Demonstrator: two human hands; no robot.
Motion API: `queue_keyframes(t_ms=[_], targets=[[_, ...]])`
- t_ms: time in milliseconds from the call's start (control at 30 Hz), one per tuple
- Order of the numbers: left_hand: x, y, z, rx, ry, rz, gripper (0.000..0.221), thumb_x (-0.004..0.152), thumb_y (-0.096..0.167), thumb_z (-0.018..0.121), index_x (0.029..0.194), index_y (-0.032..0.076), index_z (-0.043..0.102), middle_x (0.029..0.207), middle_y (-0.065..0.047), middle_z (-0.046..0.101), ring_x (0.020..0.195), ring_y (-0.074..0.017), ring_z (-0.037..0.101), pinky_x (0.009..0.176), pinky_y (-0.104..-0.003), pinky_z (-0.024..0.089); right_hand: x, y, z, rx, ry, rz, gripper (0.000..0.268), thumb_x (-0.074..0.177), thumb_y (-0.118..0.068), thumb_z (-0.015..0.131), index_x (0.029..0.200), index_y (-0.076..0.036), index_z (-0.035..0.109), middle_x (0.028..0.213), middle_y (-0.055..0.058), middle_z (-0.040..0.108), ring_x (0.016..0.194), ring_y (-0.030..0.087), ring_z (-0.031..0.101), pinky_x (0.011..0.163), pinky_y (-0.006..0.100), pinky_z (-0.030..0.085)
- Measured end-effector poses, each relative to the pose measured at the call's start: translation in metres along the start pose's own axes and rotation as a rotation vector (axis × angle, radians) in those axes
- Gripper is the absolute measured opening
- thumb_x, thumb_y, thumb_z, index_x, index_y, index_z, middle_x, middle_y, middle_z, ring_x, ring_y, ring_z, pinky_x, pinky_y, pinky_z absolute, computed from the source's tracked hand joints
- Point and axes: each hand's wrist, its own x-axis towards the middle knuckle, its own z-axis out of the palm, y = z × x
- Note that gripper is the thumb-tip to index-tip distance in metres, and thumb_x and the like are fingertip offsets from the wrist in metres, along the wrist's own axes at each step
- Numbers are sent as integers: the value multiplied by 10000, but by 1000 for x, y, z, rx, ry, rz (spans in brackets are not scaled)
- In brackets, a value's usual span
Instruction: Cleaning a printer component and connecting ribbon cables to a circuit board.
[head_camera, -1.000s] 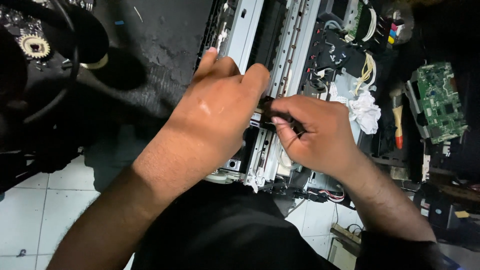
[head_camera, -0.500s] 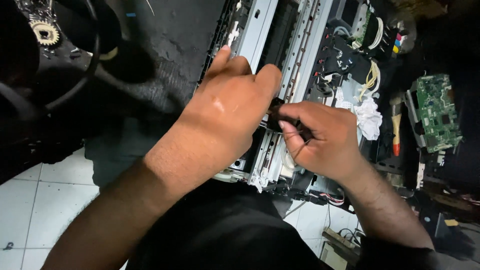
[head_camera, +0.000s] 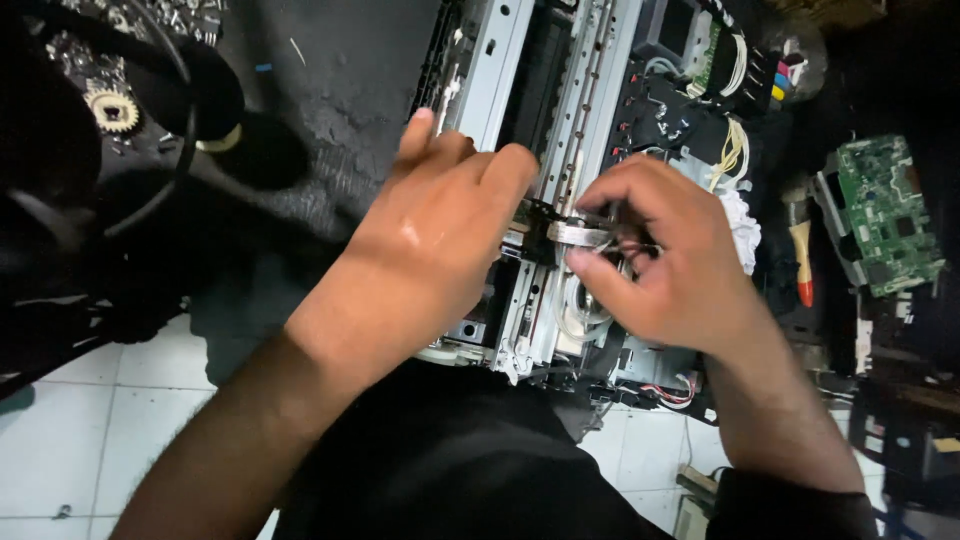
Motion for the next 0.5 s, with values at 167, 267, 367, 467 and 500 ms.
queue_keyframes(t_ms=[167,267,367,467,500], targets=[[-12,9,-3,147,209,132,374,762,-205,566,1039,45,555,869,-92,515,901,-318,535,1145,-495,318,-23,10,-11,45,-64,-12,409,1016,-362,338,1018,-71,626,765,26,542,670,137,511,597,281,415],[-17,11,-7,216,184,59,553,722,199,927,1164,74,618,1075,-83,695,1042,-306,652,1190,-581,311,-32,11,-12,-5,-134,51,248,1008,-209,603,1186,-45,657,860,42,640,711,157,597,624,290,478],[-21,10,-9,267,181,0,547,715,265,940,1159,95,670,1067,-73,751,1018,-286,703,1117,-651,390,-40,20,-6,52,-124,40,480,970,-171,676,1415,-48,542,1052,91,739,862,167,728,826,320,636],[-29,8,-14,287,106,-100,508,714,324,911,1129,128,692,1059,-57,751,983,-296,684,1116,-648,383,-39,25,-2,34,-115,-72,471,912,-257,762,1311,-67,597,993,65,615,721,108,578,649,201,577],[-32,5,-14,273,104,-121,489,714,313,906,1115,136,691,1049,-39,747,958,-293,675,1110,-648,378,-37,22,-2,60,-95,-104,399,929,-170,750,1278,-29,618,944,76,637,729,133,598,645,222,556]])
